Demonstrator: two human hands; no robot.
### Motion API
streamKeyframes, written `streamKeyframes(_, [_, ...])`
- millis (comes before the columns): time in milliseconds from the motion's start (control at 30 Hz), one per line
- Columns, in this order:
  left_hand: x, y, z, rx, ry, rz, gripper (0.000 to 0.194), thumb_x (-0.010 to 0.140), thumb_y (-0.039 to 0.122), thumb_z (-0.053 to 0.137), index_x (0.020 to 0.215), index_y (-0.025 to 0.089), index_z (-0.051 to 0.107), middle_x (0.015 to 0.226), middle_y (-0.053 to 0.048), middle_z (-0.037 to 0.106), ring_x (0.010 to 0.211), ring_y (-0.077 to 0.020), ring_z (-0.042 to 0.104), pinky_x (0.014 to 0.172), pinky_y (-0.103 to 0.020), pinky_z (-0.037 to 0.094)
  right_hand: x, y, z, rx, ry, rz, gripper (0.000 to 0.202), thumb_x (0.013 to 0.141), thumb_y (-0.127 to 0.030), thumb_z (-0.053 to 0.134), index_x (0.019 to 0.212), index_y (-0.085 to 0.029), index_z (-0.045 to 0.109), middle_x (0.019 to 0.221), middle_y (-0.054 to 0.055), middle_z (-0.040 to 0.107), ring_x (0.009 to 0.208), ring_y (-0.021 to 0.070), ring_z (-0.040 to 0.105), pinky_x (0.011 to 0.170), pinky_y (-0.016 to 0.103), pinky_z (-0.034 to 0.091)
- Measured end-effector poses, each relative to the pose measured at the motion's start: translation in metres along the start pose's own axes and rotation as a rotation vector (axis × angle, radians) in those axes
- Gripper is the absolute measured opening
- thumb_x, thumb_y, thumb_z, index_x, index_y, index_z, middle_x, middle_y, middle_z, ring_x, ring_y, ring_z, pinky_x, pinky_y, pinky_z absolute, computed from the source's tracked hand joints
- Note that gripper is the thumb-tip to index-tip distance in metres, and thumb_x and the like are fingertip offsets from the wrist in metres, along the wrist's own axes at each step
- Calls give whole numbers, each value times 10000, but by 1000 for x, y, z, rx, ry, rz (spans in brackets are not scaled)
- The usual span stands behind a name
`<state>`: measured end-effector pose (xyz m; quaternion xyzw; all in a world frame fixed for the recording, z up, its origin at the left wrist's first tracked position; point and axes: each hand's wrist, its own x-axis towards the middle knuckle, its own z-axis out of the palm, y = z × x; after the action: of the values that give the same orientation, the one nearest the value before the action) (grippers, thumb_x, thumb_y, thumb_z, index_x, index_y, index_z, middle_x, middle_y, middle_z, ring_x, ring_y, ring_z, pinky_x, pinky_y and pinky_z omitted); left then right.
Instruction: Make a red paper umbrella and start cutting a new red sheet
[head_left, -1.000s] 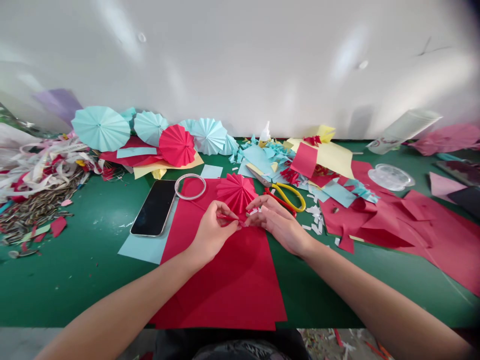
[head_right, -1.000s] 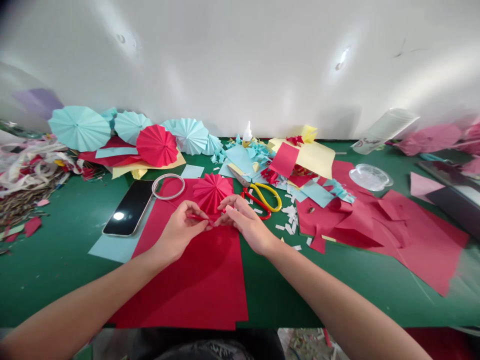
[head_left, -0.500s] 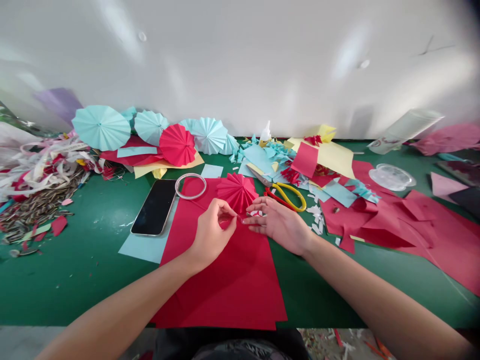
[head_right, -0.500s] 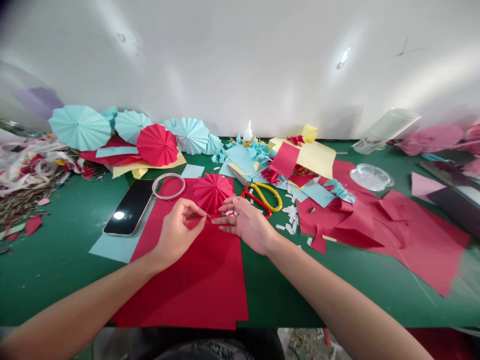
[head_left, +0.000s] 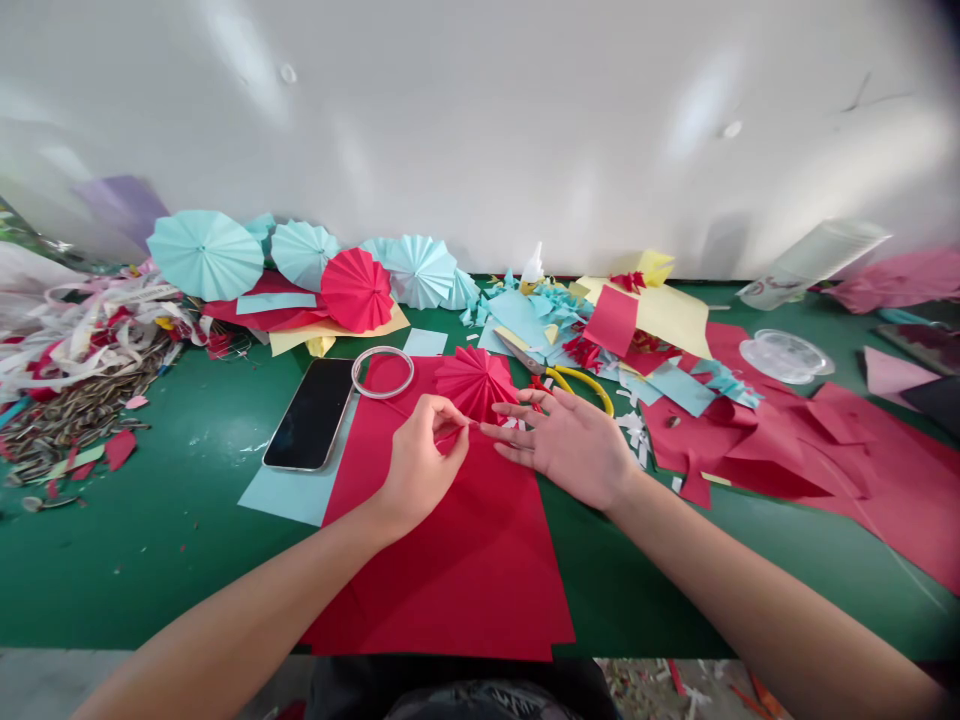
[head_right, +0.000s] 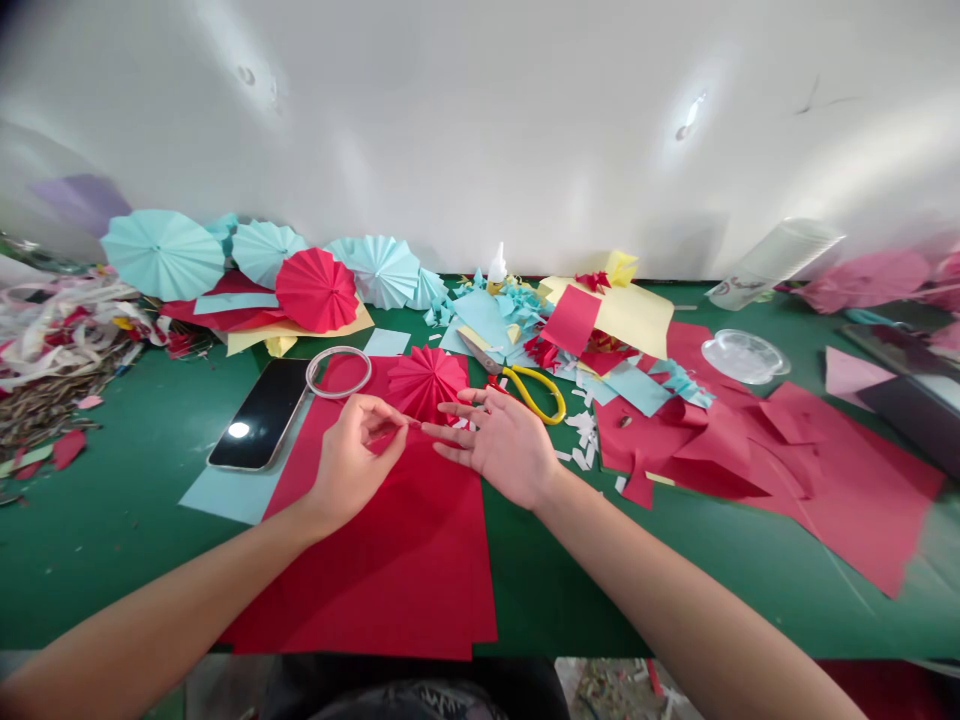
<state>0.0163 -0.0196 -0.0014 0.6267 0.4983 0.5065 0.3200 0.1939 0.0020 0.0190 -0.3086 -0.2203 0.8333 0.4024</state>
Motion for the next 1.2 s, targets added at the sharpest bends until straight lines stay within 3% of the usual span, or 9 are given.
streamKeyframes(300, [0,2,0,-4,41,-3,174,710,126,589,812,207,474,784,2,588,788,-134,610,758,-262,491,-3,1,3,-20,-42,-53,195,824,-346,341,884,-223,479,1092,69,566,1029,259,557,899,497,363])
streamKeyframes(500, [-1,2,1,-83,37,-31,258,701,119,604,877,212,439,831,-11,599,837,-149,623,789,-287,495,-6,5,7,-180,-164,-155,244,794,-435,386,972,-283,454,1236,34,463,1118,252,480,912,498,352])
streamKeyframes(733, [-6,-5,4,-119,-40,-31,322,726,108,580,955,219,383,974,-43,573,921,-163,616,819,-298,494,-14,20,10,-424,-335,-259,519,723,-500,538,1180,-314,377,1414,30,214,1292,232,242,1023,434,212])
streamKeyframes(900, [-5,-7,3,-61,-74,-8,332,739,85,553,973,227,364,1029,-50,563,944,-165,613,874,-328,464,-17,22,12,-581,-348,-247,603,738,-534,521,1262,-317,313,1449,13,109,1338,220,83,1048,430,142])
streamKeyframes(1033, [1,-6,1,-18,-18,-3,334,729,78,558,966,227,375,1056,-37,552,859,-133,635,919,-345,427,-17,20,12,-560,-340,-305,557,744,-524,520,1236,-326,350,1455,-3,104,1328,236,128,1034,441,197])
streamKeyframes(1200, [6,-7,-2,-13,5,-65,351,698,106,592,961,219,388,1038,-24,530,770,-111,628,831,-332,476,-16,20,10,-555,-362,-325,537,765,-490,519,1245,-327,342,1446,-2,147,1322,238,145,1031,447,219])
